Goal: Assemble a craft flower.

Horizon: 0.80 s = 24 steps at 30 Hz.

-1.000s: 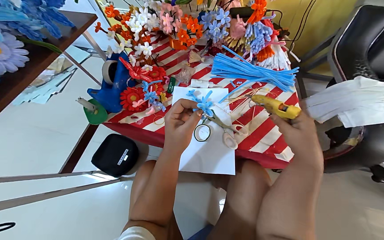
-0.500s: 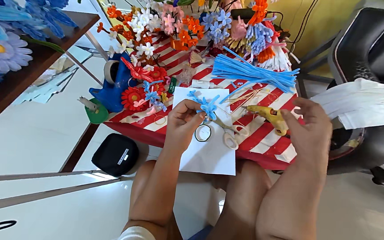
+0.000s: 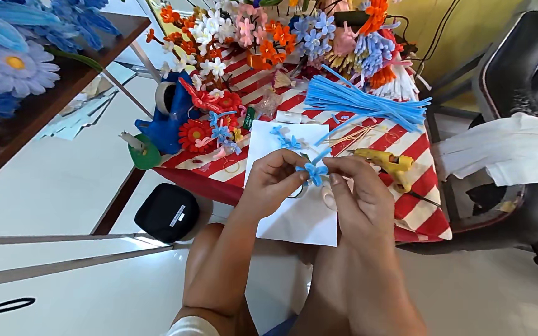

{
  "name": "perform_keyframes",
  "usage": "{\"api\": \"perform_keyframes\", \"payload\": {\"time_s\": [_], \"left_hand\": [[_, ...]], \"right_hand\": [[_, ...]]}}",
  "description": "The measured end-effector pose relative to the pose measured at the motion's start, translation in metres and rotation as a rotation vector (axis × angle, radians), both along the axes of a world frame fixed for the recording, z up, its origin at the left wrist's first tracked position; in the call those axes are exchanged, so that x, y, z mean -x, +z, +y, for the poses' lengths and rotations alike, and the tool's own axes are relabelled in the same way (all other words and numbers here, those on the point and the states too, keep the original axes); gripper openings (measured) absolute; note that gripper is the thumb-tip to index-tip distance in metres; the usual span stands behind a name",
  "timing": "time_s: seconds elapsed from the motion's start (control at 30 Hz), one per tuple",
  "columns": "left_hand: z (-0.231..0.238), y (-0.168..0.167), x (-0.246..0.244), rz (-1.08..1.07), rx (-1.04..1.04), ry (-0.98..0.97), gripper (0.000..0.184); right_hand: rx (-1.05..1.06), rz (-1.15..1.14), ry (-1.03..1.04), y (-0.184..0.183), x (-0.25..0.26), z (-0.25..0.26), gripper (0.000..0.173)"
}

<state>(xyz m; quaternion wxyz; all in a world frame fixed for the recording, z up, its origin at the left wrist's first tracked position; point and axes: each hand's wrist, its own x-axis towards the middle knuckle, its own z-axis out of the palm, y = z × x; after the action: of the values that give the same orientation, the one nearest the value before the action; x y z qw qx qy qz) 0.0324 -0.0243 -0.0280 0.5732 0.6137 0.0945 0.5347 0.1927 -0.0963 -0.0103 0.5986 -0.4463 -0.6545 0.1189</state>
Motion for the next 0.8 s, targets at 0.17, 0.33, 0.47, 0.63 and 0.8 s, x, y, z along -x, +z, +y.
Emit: {"api": "perform_keyframes", "payload": {"time_s": [0.17,0.33,0.47,0.63,0.8], "left_hand": [[0.000,0.001,0.006,-0.006,0.007,0.035,0.016],[0.000,0.002,0.012,-0.030,0.017,0.097,0.016],[-0.001,0.003,0.016,-0.042,0.046,0.111,0.018],[-0.002,0.005,0.018,-0.033,0.038,0.120,0.018],[-0.004,0.006,0.017,0.013,0.025,0.167,0.017]], "right_hand": [[-0.014,0.007,0.010,0.003,0.006,0.005,0.020],[-0.004,0.024,0.013,0.006,0.020,0.007,0.017],[-0.019,0.025,0.018,0.006,0.027,0.008,0.016],[-0.013,0.048,0.006,0.007,0.028,0.010,0.013],[0.011,0.029,-0.024,0.007,0.026,0.012,0.014]]}}
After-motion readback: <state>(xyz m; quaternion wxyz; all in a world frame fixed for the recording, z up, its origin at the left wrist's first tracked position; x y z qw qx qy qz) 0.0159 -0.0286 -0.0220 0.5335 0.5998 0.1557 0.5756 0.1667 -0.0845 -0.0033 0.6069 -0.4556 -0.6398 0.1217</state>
